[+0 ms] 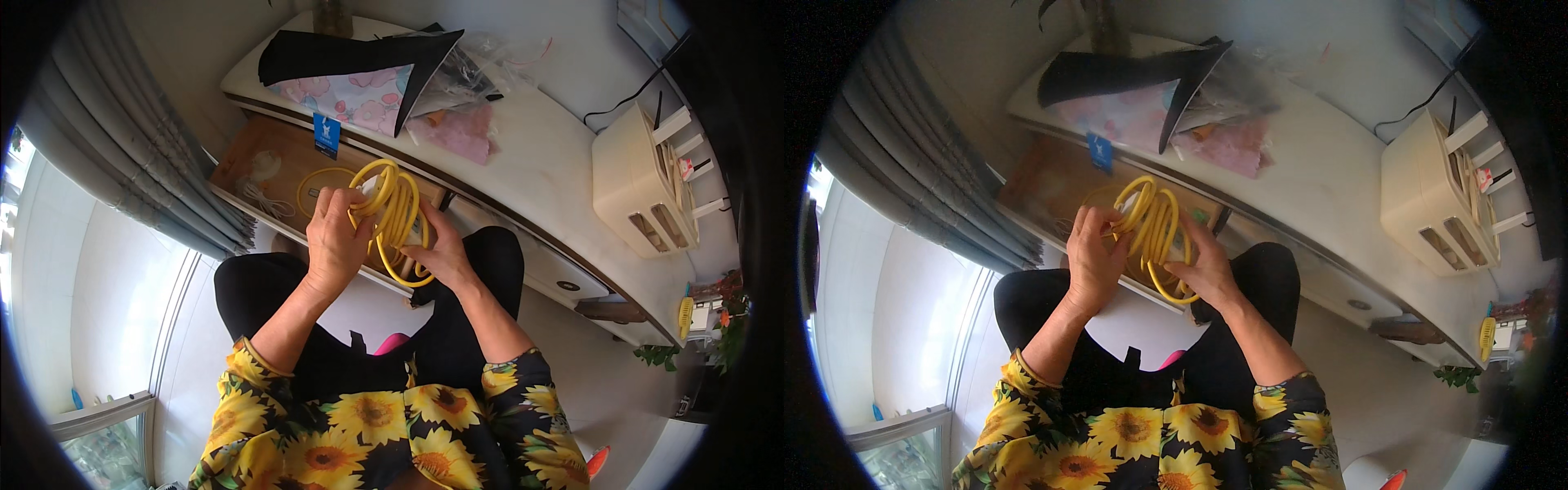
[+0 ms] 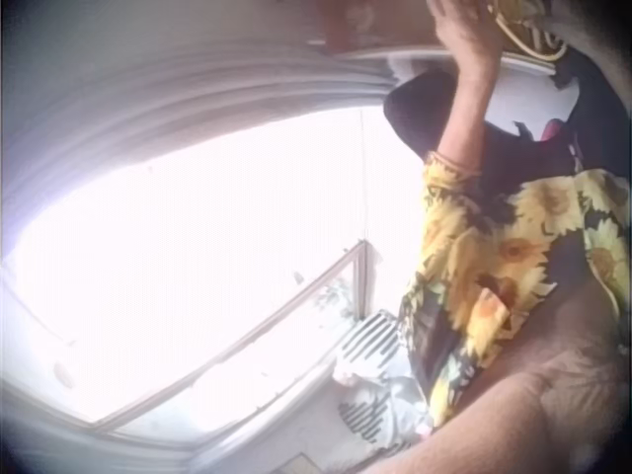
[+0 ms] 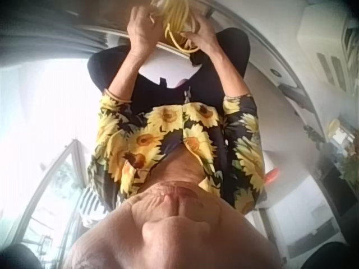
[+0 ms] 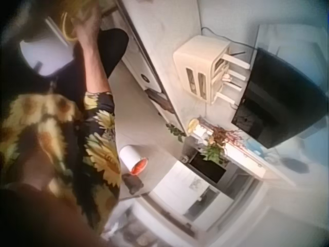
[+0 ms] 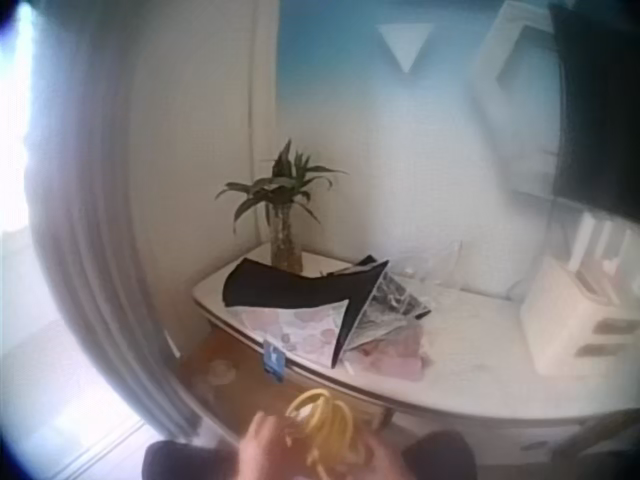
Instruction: The person sits on the floor and organizes items in a low wooden drawer. They coil a yellow extension cord and place it inside, followed by a folded patterned cloth, a blue box, a plastic bag containing a black cable, a white paper document, and a black pouch. Finally, they wipe the surface of the drawer with a pink cloth.
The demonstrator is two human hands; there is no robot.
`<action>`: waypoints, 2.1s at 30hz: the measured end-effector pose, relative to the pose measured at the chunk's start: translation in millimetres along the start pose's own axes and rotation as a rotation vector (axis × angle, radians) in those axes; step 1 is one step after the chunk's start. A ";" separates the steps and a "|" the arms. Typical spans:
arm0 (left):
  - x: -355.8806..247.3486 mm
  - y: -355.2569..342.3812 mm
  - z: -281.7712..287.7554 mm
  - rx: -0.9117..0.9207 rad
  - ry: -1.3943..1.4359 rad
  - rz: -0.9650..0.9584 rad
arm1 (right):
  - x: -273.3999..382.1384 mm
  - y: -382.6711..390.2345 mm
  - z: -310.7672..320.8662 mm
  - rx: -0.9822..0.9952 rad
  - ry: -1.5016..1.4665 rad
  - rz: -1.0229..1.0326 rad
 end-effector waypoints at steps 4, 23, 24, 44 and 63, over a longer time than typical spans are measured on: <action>-10.4 6.9 -3.3 -0.069 -0.009 -0.054 | 1.0 0.2 -3.7 -0.019 -0.122 -0.078; 48.7 10.4 -26.6 0.147 0.804 0.691 | 29.1 -4.9 -7.4 -0.108 0.115 0.087; 47.7 10.2 -28.7 0.180 0.841 0.707 | 30.2 -5.0 -8.7 -0.100 0.105 0.081; 73.5 -1.6 -12.8 0.404 1.064 0.999 | 86.4 -46.6 -20.2 0.064 0.353 0.384; 103.8 -11.2 8.6 0.168 1.557 0.885 | 129.6 -74.2 8.4 0.334 -0.280 0.098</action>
Point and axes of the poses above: each hand's wrist, its own y-axis away from the middle knuckle, its own z-axis out of the back of the hand, x = y × z, the point moved 6 cm from there along -y, towards the middle knuckle, and after that the axes turned 7 degrees about -x, right-handed, at the moved point
